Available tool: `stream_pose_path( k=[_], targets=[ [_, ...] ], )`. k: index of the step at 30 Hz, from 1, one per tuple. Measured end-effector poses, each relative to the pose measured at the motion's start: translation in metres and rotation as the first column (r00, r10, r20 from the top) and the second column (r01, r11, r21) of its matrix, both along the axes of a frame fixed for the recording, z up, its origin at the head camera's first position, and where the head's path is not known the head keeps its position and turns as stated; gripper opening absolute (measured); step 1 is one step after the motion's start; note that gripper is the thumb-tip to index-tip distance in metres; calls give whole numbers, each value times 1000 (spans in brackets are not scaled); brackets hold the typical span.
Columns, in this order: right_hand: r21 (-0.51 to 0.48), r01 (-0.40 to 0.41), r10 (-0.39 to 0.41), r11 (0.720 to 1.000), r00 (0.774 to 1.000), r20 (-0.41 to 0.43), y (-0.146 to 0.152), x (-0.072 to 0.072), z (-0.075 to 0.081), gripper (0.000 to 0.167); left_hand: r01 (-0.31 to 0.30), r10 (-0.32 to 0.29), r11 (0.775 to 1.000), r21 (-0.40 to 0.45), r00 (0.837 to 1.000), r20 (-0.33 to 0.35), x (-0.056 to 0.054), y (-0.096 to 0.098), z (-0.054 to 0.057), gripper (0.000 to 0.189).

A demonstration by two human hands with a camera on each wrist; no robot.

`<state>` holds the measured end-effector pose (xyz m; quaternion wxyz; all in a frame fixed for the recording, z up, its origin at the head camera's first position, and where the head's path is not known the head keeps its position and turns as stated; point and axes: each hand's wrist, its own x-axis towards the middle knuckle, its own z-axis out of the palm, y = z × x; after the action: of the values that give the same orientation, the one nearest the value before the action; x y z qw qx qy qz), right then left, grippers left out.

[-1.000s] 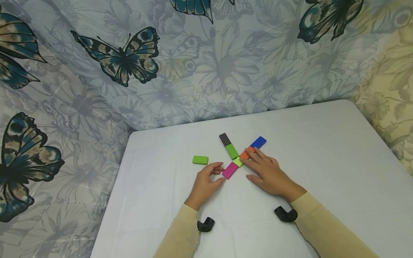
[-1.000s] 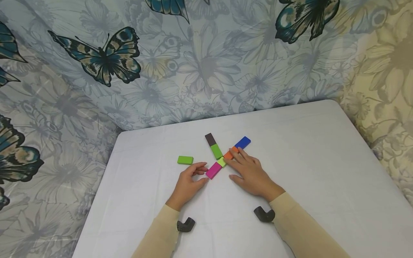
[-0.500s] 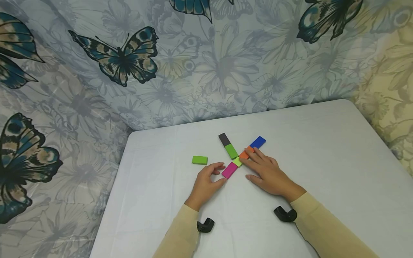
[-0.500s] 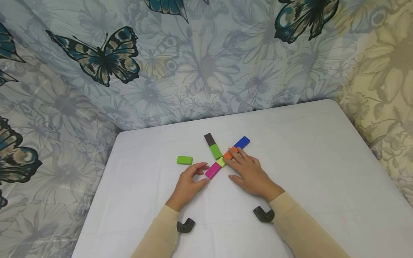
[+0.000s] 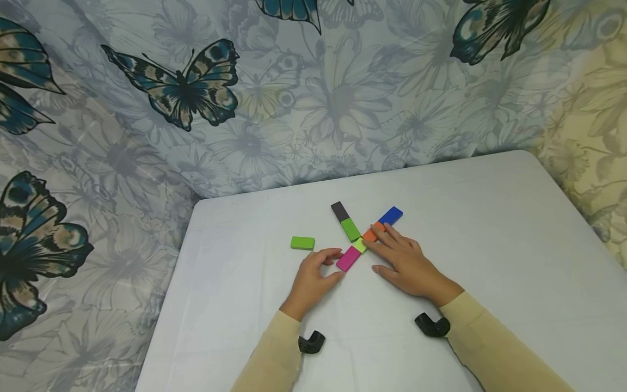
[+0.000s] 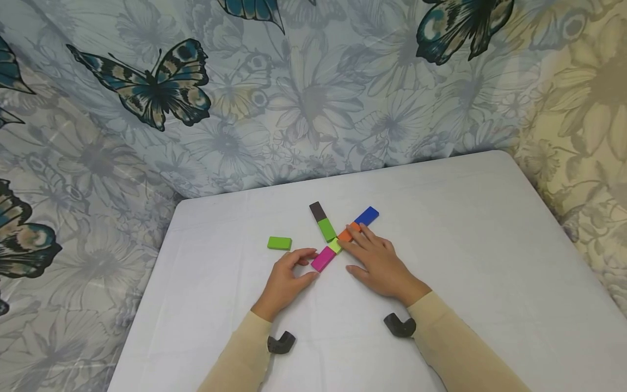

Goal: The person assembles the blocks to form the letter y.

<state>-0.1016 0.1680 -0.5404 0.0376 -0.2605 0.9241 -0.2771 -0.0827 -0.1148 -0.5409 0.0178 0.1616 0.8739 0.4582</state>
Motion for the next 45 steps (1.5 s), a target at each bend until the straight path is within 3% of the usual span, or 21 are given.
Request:
stream_pose_path(
  k=[14, 22, 25, 29, 36, 39, 45],
  targets=[
    [3, 8, -8, 1000, 1000, 2, 0, 0, -1, 68, 6, -6, 1000, 4, 1000, 2, 0, 1, 0, 51],
    [7, 14, -14, 1000, 1000, 4, 2, 0, 0, 68, -12, 5, 987, 158, 999, 46, 0, 1, -1, 47],
    [10, 18, -18, 1000, 1000, 7, 3, 0, 1, 69, -6, -11, 968, 250, 998, 64, -1, 0, 3, 41],
    [11, 18, -18, 1000, 1000, 6, 4, 0, 3, 68, 23, -62, 918, 396, 994, 86, -2, -3, 9, 40],
    [1, 12, -12, 1000, 1000, 10, 4, -1, 3, 67, 84, -112, 845, 528, 993, 22, -6, -11, 15, 64],
    [-9, 5, -5, 1000, 1000, 15, 3, 0, 2, 67, 64, -92, 819, 571, 996, 21, -7, -19, 20, 72],
    [-28, -8, 8, 1000, 1000, 10, 2, 1, 2, 67, 0, 4, 785, 620, 1000, -5, -11, -41, 29, 70]
  ],
)
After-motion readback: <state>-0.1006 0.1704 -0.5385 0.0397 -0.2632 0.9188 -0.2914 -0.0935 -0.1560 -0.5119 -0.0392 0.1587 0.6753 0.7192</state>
